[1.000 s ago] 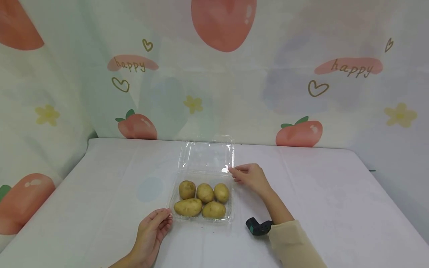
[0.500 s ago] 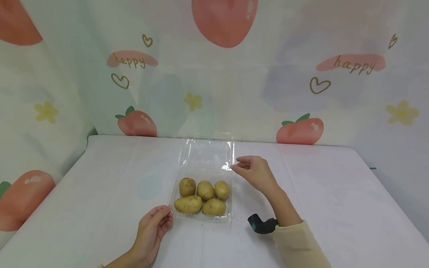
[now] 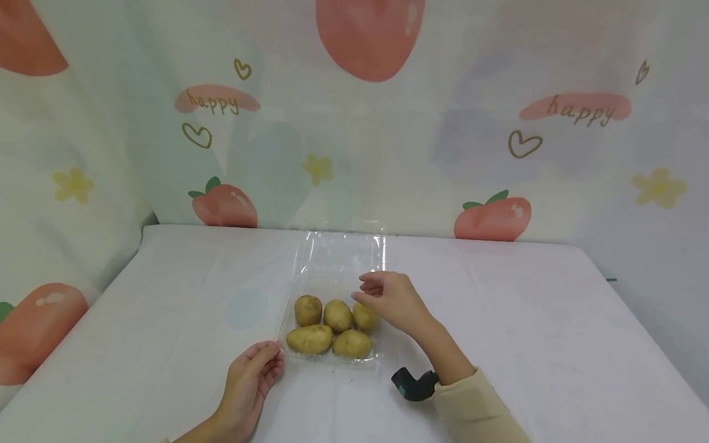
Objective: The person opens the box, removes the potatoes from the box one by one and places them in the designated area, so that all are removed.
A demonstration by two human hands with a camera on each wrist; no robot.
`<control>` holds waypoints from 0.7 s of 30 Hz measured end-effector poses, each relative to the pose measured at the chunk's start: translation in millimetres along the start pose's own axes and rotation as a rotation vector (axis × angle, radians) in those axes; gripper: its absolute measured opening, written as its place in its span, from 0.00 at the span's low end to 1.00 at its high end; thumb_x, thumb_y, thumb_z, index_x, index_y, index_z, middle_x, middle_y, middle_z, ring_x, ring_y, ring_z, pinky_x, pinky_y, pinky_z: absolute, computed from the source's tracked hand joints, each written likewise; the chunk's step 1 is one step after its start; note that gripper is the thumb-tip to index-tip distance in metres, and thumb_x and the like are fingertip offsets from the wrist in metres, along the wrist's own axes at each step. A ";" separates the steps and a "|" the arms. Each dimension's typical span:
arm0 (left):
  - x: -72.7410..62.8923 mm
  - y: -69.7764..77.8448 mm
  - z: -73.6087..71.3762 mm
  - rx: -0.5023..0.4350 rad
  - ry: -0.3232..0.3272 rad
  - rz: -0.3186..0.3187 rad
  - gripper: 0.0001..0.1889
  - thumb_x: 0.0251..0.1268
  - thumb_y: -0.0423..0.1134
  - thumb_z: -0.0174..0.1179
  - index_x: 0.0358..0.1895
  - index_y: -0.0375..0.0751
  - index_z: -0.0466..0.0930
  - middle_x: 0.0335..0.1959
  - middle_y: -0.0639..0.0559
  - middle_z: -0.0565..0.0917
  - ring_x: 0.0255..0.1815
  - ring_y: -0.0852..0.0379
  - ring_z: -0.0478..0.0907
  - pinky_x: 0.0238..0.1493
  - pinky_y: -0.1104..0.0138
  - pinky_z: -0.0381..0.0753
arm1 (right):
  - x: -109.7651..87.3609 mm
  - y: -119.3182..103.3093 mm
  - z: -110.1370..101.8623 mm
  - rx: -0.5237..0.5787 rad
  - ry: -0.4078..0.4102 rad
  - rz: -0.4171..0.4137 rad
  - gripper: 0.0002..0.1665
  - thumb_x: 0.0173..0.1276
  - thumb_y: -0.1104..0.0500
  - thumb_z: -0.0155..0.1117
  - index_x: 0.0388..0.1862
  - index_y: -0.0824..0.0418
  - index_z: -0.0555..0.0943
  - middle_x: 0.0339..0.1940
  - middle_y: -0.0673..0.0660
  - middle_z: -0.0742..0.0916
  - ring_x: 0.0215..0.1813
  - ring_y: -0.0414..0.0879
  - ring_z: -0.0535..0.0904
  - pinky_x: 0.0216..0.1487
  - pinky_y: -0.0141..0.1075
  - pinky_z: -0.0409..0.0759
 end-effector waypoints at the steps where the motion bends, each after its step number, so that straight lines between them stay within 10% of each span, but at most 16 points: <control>1: 0.0 -0.3 -0.1 0.002 0.002 -0.003 0.09 0.62 0.38 0.58 0.38 0.35 0.72 0.30 0.51 0.77 0.32 0.60 0.74 0.36 0.72 0.75 | -0.1 -1.3 3.6 -0.001 -0.005 -0.010 0.21 0.58 0.58 0.67 0.45 0.73 0.79 0.35 0.57 0.85 0.38 0.47 0.82 0.40 0.36 0.79; 21: 0.6 -1.3 -0.7 0.003 -0.002 0.001 0.09 0.62 0.38 0.58 0.37 0.36 0.72 0.29 0.51 0.77 0.31 0.61 0.74 0.34 0.73 0.75 | 3.5 -36.4 40.7 -0.066 -0.069 -0.183 0.19 0.58 0.61 0.67 0.45 0.72 0.80 0.40 0.63 0.85 0.40 0.52 0.82 0.42 0.39 0.79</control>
Point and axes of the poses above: each hand's wrist, its own x-axis towards the middle knuckle, its own z-axis out of the palm, y = z × x, the point moved 10 cm from there along x, towards the middle knuckle
